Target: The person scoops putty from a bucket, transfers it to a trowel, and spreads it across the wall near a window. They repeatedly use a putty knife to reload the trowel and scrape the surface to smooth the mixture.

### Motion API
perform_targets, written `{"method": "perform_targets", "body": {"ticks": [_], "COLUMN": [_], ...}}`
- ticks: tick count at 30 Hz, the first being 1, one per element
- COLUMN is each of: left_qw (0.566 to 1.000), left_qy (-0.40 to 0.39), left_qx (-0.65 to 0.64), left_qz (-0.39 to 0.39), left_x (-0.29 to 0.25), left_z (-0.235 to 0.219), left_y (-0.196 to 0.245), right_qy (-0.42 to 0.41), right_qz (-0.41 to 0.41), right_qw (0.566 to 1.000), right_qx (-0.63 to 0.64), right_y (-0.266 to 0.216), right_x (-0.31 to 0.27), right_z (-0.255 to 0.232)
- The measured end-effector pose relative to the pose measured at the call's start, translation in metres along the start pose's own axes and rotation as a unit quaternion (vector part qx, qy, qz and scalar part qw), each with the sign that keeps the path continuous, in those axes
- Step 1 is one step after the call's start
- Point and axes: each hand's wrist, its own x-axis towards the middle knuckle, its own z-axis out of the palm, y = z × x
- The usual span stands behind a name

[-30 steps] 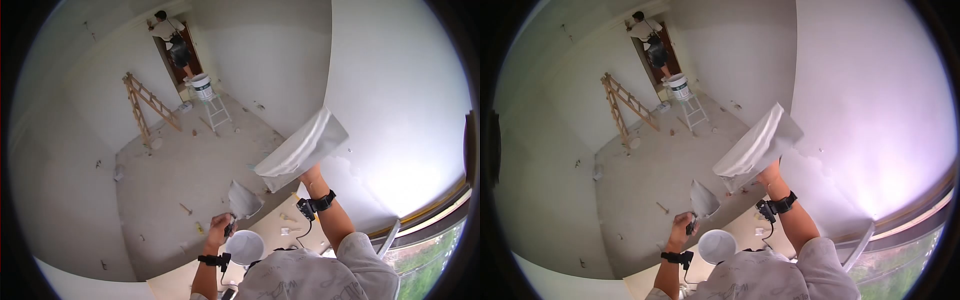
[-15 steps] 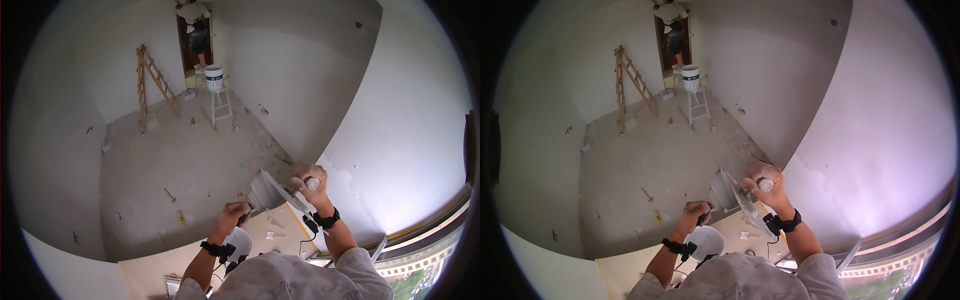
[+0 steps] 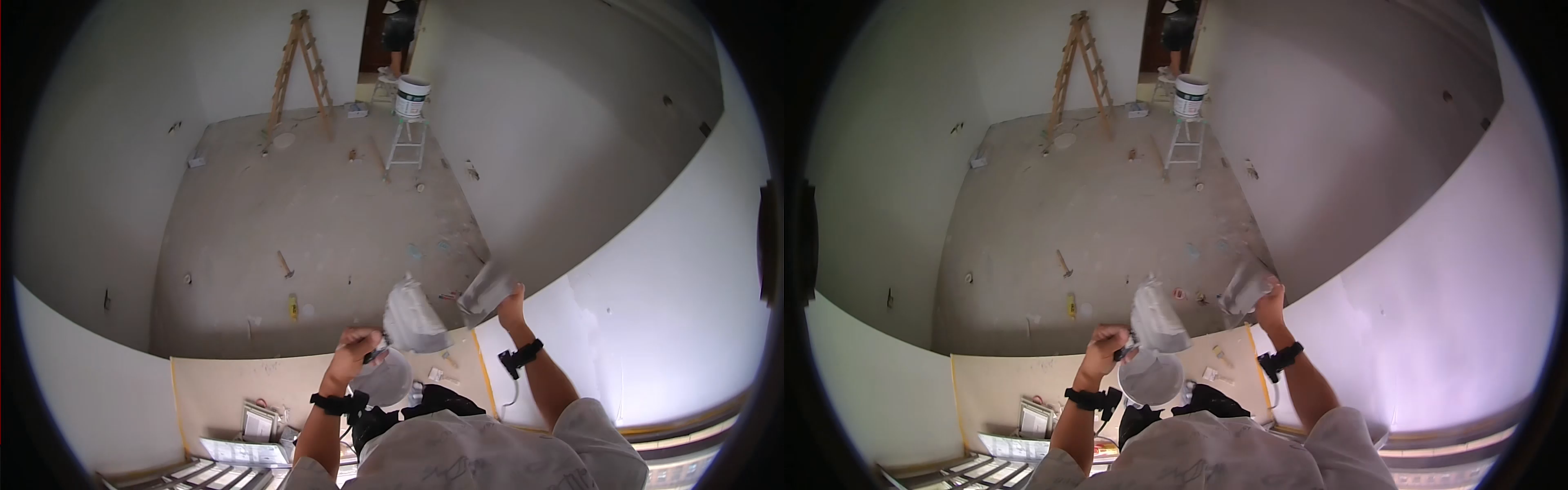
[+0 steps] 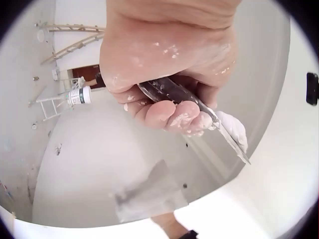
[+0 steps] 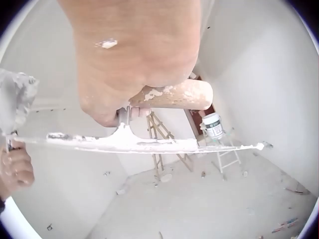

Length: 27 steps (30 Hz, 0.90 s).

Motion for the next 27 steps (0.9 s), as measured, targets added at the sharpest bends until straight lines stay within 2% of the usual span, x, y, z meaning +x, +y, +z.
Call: {"method": "perform_targets", "body": {"ticks": [1, 3, 5, 6, 7, 8, 9, 10, 11, 12, 13, 14, 15, 16, 17, 18, 19, 21, 22, 23, 25, 26, 27], "left_qw": [0.999, 0.996, 0.979, 0.980, 0.985, 0.979, 0.972, 0.962, 0.961, 0.950, 0.948, 0.937, 0.929, 0.918, 0.907, 0.898, 0.900, 0.860, 0.850, 0.861, 0.857, 0.856, 0.858], "left_qy": [0.006, 0.058, 0.161, 0.155, 0.156, 0.200, 0.229, 0.269, 0.273, 0.308, 0.300, 0.319, 0.321, 0.320, 0.309, 0.284, 0.281, 0.276, 0.263, 0.258, 0.301, 0.303, 0.326], "left_qx": [0.032, -0.070, -0.122, -0.121, -0.067, -0.023, -0.044, -0.048, -0.028, -0.055, -0.101, -0.142, -0.181, -0.228, -0.279, -0.319, -0.313, -0.379, -0.395, -0.358, -0.350, -0.350, -0.336], "left_qz": [-0.008, -0.013, -0.037, -0.020, 0.004, -0.024, -0.008, -0.023, 0.020, 0.000, 0.019, 0.025, 0.031, 0.051, 0.070, 0.104, 0.111, 0.201, 0.229, 0.254, 0.227, 0.232, 0.212], "left_x": [-0.009, -0.029, -0.052, -0.065, -0.075, -0.088, -0.093, -0.095, -0.093, -0.093, -0.091, -0.087, -0.085, -0.087, -0.091, -0.082, -0.085, -0.099, -0.112, -0.126, -0.163, -0.182, -0.202], "left_z": [-0.016, -0.025, -0.020, -0.023, -0.019, -0.018, -0.003, 0.016, 0.020, 0.031, 0.041, 0.043, 0.048, 0.053, 0.058, 0.051, 0.041, 0.031, 0.017, -0.001, -0.034, -0.045, -0.058], "left_y": [0.001, -0.010, -0.020, -0.026, -0.028, -0.041, -0.049, -0.038, -0.047, -0.053, -0.045, -0.049, -0.057, -0.059, -0.060, -0.049, -0.044, -0.033, -0.024, -0.022, -0.016, -0.014, -0.011], "right_qy": [0.000, -0.003, -0.018, -0.035, -0.057, -0.101, -0.149, -0.098, -0.098, -0.040, -0.060, -0.129, -0.188, -0.239, -0.282, -0.318, -0.347, -0.380, -0.467, -0.475, -0.428, -0.365, -0.369], "right_qz": [-0.027, -0.077, -0.137, -0.171, -0.206, -0.189, -0.181, -0.415, -0.418, -0.449, -0.475, -0.390, -0.285, -0.170, -0.049, 0.082, 0.199, 0.418, 0.323, 0.320, 0.281, 0.331, 0.327], "right_qw": [1.000, 0.997, 0.989, 0.982, 0.971, 0.970, 0.964, 0.879, 0.888, 0.874, 0.868, 0.912, 0.927, 0.913, 0.873, 0.807, 0.722, 0.500, 0.535, 0.534, 0.560, 0.542, 0.543], "right_qx": [0.003, 0.020, 0.051, 0.075, 0.107, 0.113, 0.126, -0.213, -0.165, -0.184, -0.135, 0.018, 0.157, 0.285, 0.395, 0.490, 0.565, 0.656, 0.625, 0.621, 0.652, 0.680, 0.679], "right_y": [-0.005, -0.010, -0.019, -0.027, -0.038, -0.044, -0.043, -0.042, -0.070, -0.076, -0.082, -0.090, -0.094, -0.101, -0.105, -0.111, -0.112, -0.098, -0.031, -0.047, -0.099, -0.122, -0.117], "right_x": [0.006, 0.014, 0.025, 0.031, 0.033, 0.031, 0.029, 0.027, 0.020, 0.004, -0.005, -0.013, -0.021, -0.027, -0.033, -0.018, -0.016, -0.019, -0.023, -0.027, -0.040, -0.052, -0.048], "right_z": [0.010, 0.022, 0.044, 0.061, 0.082, 0.097, 0.104, 0.108, 0.100, 0.101, 0.130, 0.151, 0.164, 0.176, 0.183, 0.192, 0.201, 0.208, 0.249, 0.253, 0.246, 0.251, 0.277]}}
